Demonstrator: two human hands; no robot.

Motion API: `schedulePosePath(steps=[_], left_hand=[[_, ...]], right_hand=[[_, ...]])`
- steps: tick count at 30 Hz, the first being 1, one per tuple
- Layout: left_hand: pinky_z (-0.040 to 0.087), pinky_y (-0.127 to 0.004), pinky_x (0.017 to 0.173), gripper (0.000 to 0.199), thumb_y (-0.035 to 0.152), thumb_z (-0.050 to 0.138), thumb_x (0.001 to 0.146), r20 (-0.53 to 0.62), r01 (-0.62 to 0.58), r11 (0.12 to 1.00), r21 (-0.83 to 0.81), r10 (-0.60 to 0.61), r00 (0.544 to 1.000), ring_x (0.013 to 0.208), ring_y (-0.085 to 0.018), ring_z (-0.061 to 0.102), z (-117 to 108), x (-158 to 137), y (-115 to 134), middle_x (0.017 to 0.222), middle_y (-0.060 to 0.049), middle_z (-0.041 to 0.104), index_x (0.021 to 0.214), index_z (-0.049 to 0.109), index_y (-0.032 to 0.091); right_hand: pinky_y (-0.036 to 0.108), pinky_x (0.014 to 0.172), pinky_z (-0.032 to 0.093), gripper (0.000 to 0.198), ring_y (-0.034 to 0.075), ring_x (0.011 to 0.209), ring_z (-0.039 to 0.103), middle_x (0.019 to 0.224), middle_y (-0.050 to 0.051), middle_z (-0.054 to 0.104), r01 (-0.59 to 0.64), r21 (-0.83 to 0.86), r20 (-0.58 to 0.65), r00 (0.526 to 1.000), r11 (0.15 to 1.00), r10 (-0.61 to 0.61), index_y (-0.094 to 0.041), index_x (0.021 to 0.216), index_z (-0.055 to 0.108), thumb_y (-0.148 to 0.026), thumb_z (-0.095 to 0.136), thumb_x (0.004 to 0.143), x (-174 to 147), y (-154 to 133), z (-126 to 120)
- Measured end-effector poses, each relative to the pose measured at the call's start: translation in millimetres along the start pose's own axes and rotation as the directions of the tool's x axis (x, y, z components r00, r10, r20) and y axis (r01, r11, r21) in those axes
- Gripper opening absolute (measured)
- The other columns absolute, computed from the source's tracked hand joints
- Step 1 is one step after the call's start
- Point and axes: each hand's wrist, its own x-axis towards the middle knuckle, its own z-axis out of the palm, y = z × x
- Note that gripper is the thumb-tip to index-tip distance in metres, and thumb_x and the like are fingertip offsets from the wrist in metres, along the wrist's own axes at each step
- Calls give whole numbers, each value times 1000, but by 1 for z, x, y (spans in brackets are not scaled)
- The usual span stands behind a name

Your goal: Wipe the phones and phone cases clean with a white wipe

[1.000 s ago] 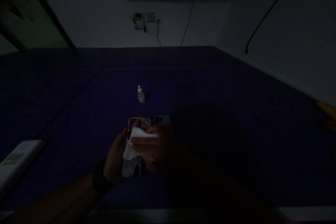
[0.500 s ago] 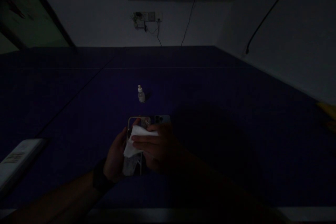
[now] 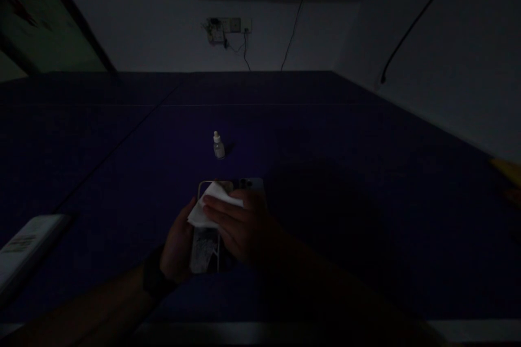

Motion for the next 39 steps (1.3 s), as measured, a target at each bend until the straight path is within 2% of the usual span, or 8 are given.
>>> schedulePosePath(steps=[9, 16, 21, 24, 28, 32, 36, 39], left_hand=[[51, -25, 76, 43, 41, 48, 103, 68, -28, 999, 21, 26, 997, 66, -13, 61, -6, 3, 1, 80, -2, 68, 131, 66, 14], [46, -22, 60, 43, 38, 46, 104, 78, -65, 994, 83, 58, 995, 55, -11, 52, 1, -3, 3, 65, 3, 55, 140, 62, 22], [37, -17, 48, 42, 43, 47, 102, -29, -16, 995, 98, 19, 999, 51, -8, 48, 5, -3, 5, 71, 1, 58, 134, 65, 21], [33, -16, 43, 44, 47, 44, 104, -68, 6, 992, 123, 3, 998, 46, -7, 42, 9, -4, 4, 65, 2, 53, 126, 69, 19], [43, -20, 51, 44, 42, 38, 106, -54, -69, 991, 115, 76, 996, 50, -10, 47, 10, -4, 2, 61, 3, 49, 135, 65, 22], [46, -20, 55, 46, 42, 43, 104, -35, -48, 992, 116, 53, 998, 59, -10, 55, 9, -3, 4, 80, -3, 63, 142, 60, 21], [43, -20, 53, 47, 44, 47, 103, -5, -46, 988, 148, 48, 999, 53, -9, 48, 5, -2, 4, 78, 0, 63, 144, 59, 24], [48, -22, 62, 46, 42, 49, 103, -7, -92, 985, 147, 94, 996, 61, -11, 55, 2, -2, 4, 80, -1, 64, 145, 59, 26]], right_hand=[[46, 102, 43, 40, 27, 130, 54, 145, 6, 66, -7, 25, -23, 1000, 1000, 7, -17, 135, 65, -15, 48, 99, 2, -2, -3], [43, 99, 42, 36, 26, 122, 56, 135, 2, 73, 65, 109, -120, 991, 992, -52, -21, 127, 69, -19, 55, 94, -4, -1, 4], [45, 98, 42, 42, 28, 125, 53, 144, -1, 67, 95, 138, -19, 995, 986, -93, -21, 133, 66, -19, 57, 92, -2, -6, 1], [44, 98, 41, 35, 26, 122, 55, 136, -5, 72, 112, 198, -53, 993, 974, -104, -24, 122, 71, -18, 55, 92, -1, -7, -1], [43, 97, 41, 33, 27, 119, 55, 130, -3, 75, 57, 148, -147, 988, 987, -35, -22, 119, 73, -18, 55, 92, 0, -6, -2], [44, 97, 42, 43, 26, 122, 54, 142, 1, 68, 79, 145, -3, 997, 986, -79, -20, 133, 67, -16, 55, 92, 0, -6, -2], [44, 97, 41, 35, 26, 119, 55, 131, -3, 75, 66, 187, -54, 997, 980, -57, -25, 121, 73, -16, 55, 93, -3, -3, -1], [47, 98, 42, 40, 29, 121, 54, 137, 0, 71, -4, 131, -36, 999, 991, 9, -24, 128, 71, -15, 54, 93, -3, -3, -1]])
